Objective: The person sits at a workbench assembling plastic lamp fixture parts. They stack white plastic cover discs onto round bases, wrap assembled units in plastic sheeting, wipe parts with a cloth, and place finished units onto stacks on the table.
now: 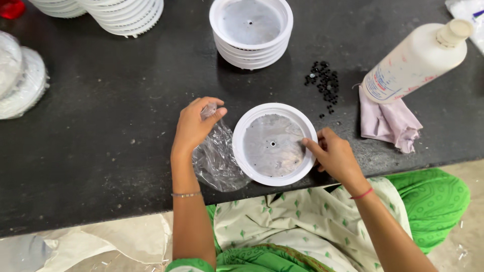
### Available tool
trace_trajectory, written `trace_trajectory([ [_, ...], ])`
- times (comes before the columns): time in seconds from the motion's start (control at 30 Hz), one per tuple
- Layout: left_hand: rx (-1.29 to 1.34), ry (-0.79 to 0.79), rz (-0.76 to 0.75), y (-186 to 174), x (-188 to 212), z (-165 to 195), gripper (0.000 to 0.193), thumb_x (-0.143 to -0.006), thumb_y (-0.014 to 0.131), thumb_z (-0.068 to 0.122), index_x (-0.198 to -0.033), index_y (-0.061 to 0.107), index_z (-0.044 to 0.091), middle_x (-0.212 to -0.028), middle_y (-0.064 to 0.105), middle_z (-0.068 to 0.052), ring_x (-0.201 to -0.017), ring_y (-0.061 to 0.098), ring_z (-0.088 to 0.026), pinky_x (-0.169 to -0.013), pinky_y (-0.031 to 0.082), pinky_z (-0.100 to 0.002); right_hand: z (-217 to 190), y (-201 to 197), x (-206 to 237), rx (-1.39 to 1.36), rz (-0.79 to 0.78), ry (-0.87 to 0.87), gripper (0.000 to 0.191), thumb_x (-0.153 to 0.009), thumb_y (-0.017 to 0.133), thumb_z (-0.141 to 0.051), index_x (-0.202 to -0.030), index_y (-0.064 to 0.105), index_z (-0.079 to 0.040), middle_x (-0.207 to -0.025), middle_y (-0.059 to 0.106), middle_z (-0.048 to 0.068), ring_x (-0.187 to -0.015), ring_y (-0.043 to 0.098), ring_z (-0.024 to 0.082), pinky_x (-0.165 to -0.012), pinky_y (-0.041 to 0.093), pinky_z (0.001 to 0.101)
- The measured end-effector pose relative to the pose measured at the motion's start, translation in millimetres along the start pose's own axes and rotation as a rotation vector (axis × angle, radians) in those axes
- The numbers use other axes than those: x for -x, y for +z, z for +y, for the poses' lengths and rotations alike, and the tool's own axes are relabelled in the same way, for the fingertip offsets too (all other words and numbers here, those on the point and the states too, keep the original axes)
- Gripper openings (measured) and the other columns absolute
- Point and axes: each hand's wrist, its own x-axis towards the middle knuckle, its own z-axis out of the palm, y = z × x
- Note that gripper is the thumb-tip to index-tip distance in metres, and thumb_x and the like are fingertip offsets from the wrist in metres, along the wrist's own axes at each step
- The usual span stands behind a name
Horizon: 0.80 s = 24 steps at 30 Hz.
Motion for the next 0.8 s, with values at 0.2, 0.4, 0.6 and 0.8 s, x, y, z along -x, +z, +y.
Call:
trace_trajectory([
  [0.2,-0.145,-0.085,-0.006,38.9,28.9,41.9,0.037,-0.079,0.085,0.034,-0.110,0.074,0.015,-0.096,0.067,-0.007,-0.078,0.067,-0.026,-0.071,0.053,-0.038,37.0,-61.8,-1.3,-0.018,0.281,-0.267,0.020,-0.102,0.068,-0.022,-0.107,0.071,-0.002,-0.087,0.074,0.008,-0.075,0.070,0.015,-0.067,0.055,0.0305],
  [0.4,-0.195,0.004,0.175,77.1,38.2,37.9,0.033,-0.085,0.081,0.022,-0.117,0.074,0.018,-0.098,0.067,-0.008,-0.085,0.068,-0.028,-0.073,0.053,-0.040,75.7,-104.5,-6.3,-0.013,0.557,-0.391,0.014,-0.106,0.073,-0.013,-0.110,0.070,0.000,-0.101,0.074,0.010,-0.091,0.072,0.017,-0.084,0.056,0.0303],
  [0.6,-0.061,0.076,0.260,89.9,40.8,20.7,0.026,-0.089,0.081,0.021,-0.112,0.074,0.011,-0.099,0.071,-0.008,-0.083,0.069,-0.021,-0.074,0.054,-0.033,92.1,-120.3,-16.5,0.046,0.698,-0.454,0.014,-0.105,0.073,-0.012,-0.110,0.071,0.000,-0.106,0.068,0.015,-0.100,0.070,0.025,-0.088,0.057,0.0358],
  [0.8,-0.014,-0.025,0.280,95.4,39.8,21.3,0.025,-0.089,0.081,0.020,-0.110,0.074,0.007,-0.088,0.071,-0.008,-0.076,0.064,-0.015,-0.071,0.052,-0.029,100.8,-105.8,-55.3,0.410,0.732,-0.496,0.066,-0.081,0.088,-0.038,-0.122,0.061,0.006,-0.126,0.059,0.028,-0.111,0.055,0.045,-0.090,0.044,0.0531],
])
